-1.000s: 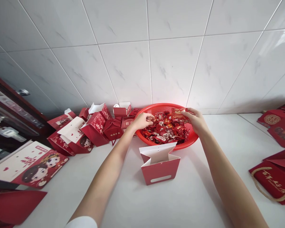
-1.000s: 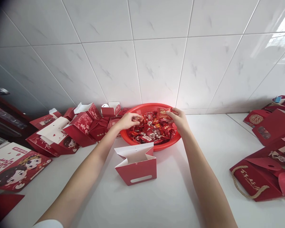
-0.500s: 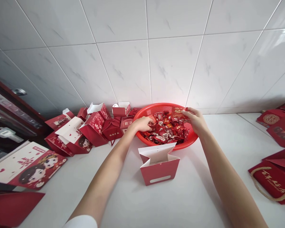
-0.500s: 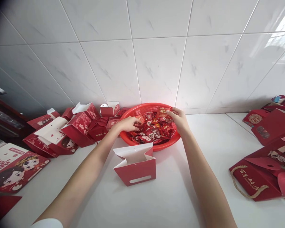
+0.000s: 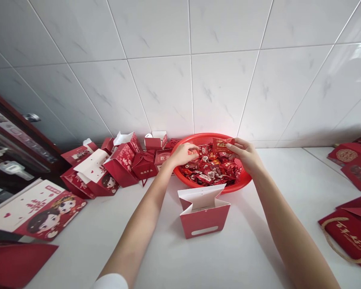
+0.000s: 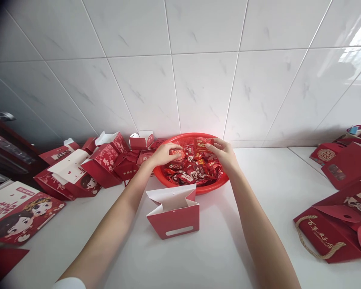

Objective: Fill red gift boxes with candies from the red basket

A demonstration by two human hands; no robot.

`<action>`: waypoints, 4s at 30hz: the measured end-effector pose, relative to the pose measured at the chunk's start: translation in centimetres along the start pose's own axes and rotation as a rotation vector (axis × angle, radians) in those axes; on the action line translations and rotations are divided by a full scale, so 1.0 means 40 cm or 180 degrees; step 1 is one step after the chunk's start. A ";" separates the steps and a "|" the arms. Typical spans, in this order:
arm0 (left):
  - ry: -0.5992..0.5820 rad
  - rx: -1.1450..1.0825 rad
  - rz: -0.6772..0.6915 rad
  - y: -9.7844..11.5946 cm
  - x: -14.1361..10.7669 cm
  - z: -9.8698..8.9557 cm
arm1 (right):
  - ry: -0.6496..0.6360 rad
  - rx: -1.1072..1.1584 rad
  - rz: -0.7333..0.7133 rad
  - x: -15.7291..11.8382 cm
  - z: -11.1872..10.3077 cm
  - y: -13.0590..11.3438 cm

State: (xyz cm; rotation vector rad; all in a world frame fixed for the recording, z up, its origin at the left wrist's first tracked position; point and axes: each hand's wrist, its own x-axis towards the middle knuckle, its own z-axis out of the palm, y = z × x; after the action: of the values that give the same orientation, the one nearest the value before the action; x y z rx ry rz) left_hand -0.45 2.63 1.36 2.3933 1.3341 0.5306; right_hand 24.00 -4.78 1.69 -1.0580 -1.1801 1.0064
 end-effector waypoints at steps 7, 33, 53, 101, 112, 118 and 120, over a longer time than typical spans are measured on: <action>-0.0326 -0.2587 -0.0428 0.075 -0.039 0.008 | -0.0476 -0.0140 -0.0653 -0.023 0.038 -0.015; 0.0549 -0.3357 -0.0060 0.082 -0.057 0.058 | -0.0700 -0.2125 -0.0300 -0.005 -0.022 -0.013; 0.0551 -0.3502 -0.0241 0.093 -0.060 0.052 | -0.1698 -0.4946 0.0722 0.020 -0.018 0.011; 0.0503 -0.3610 -0.0122 0.093 -0.061 0.049 | -0.0891 -0.1353 -0.0215 -0.021 0.046 -0.010; 0.1173 -0.3599 -0.0260 0.080 -0.055 0.056 | -0.1481 -0.2304 -0.0104 0.005 -0.033 -0.013; 0.1076 -0.3623 -0.0260 0.075 -0.053 0.060 | -0.2309 -0.3900 0.0744 -0.019 0.022 -0.003; 0.1054 -0.3558 -0.0296 0.073 -0.054 0.060 | -0.2265 -0.4050 0.0730 -0.023 0.041 0.001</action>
State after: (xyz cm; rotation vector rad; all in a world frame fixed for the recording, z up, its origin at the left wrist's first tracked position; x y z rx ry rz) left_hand 1.78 -0.95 0.32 1.3446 0.8563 1.2645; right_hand 22.25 -5.49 1.57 -1.9035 -2.4769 0.7561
